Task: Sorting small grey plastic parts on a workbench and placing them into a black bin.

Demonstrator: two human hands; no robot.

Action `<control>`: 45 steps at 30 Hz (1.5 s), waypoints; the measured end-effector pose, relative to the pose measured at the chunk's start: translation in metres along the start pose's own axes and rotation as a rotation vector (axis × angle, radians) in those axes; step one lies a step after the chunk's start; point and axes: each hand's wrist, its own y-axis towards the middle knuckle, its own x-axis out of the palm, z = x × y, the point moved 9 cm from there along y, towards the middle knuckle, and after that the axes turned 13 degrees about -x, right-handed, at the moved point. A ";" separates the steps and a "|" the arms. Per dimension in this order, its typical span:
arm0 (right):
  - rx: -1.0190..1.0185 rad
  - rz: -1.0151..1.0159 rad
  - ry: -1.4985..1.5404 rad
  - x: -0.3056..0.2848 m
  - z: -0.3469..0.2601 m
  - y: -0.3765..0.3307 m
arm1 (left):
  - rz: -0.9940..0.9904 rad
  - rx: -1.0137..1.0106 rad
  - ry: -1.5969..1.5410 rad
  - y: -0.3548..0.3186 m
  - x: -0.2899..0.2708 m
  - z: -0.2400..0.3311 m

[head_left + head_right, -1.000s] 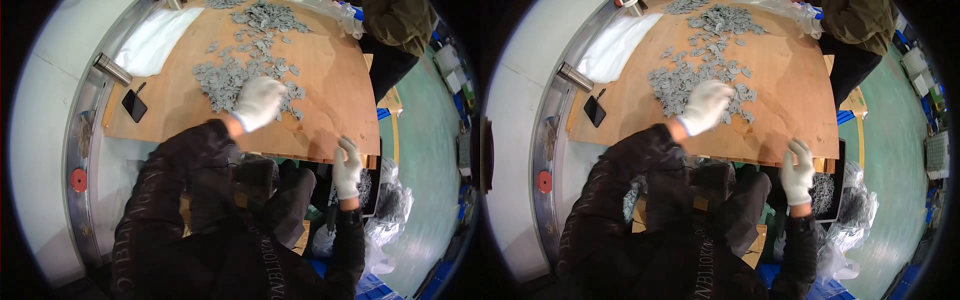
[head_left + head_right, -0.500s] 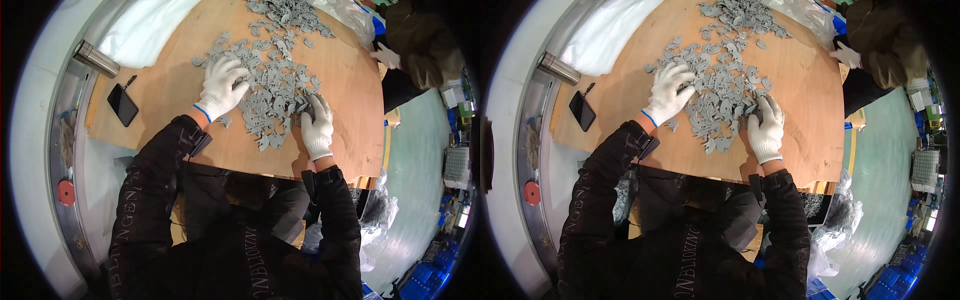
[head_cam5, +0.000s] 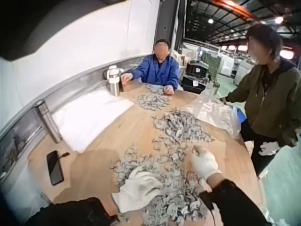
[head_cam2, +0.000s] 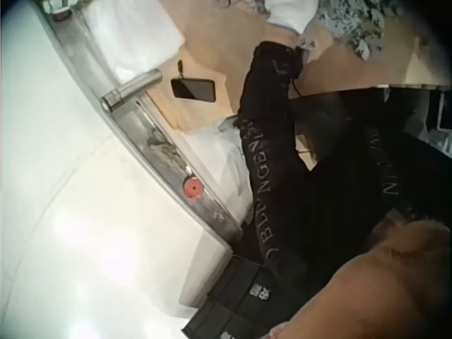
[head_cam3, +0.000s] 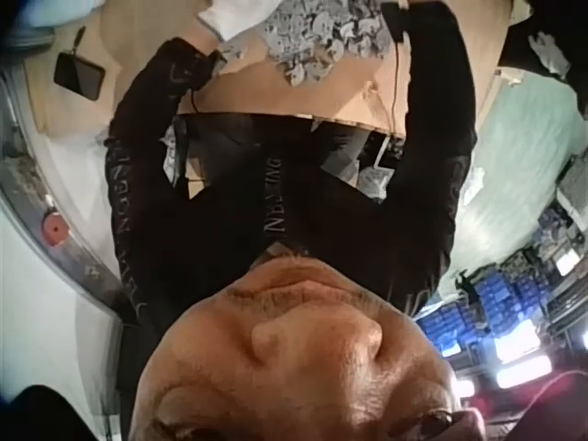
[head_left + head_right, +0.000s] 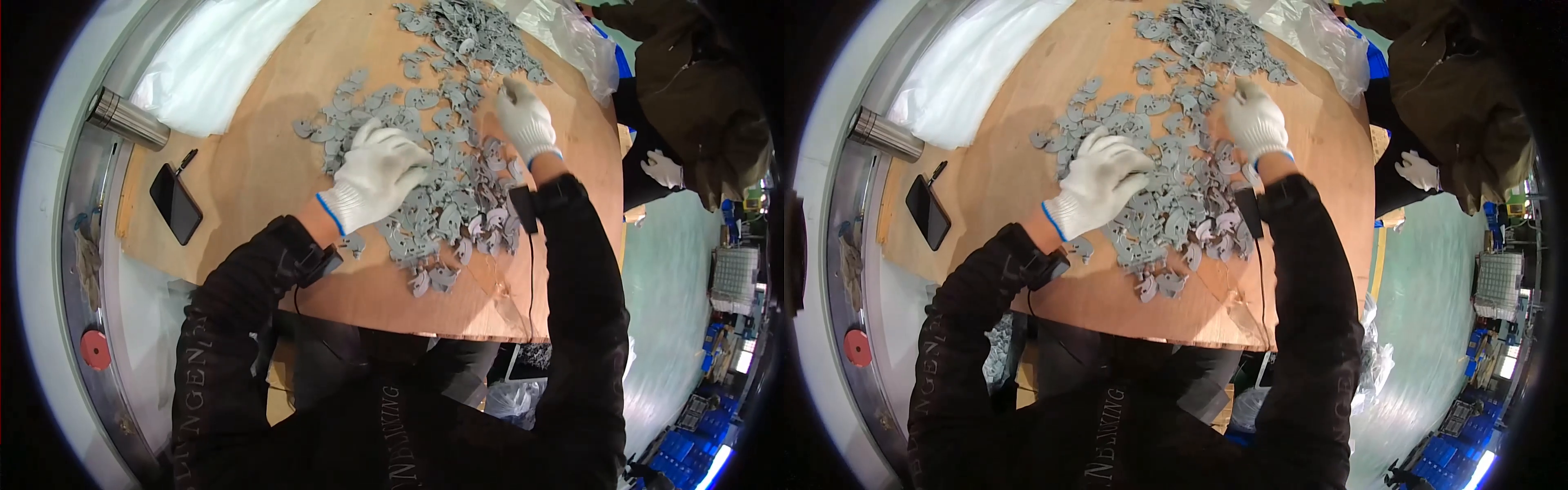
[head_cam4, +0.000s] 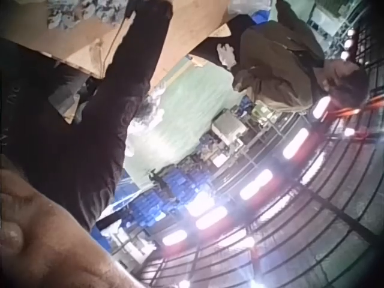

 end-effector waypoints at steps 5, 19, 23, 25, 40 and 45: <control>0.118 0.190 -0.145 0.022 0.032 0.073 | 0.063 -0.163 -0.192 0.041 -0.031 -0.028; 0.167 0.016 0.274 -0.012 0.043 -0.005 | -0.192 -0.388 0.212 0.267 0.082 -0.048; 0.342 0.044 0.848 -0.004 0.073 -0.035 | -0.105 -0.172 0.408 0.259 0.103 -0.027; 0.395 0.072 1.107 -0.003 0.077 -0.046 | -0.105 -0.167 0.385 0.255 0.105 -0.028; -0.043 -0.443 0.260 0.008 0.021 -0.109 | -0.297 -0.676 -0.943 0.104 0.025 -0.055; -0.243 -0.396 0.206 0.019 -0.054 -0.120 | -0.399 -0.239 -1.111 0.034 -0.020 0.004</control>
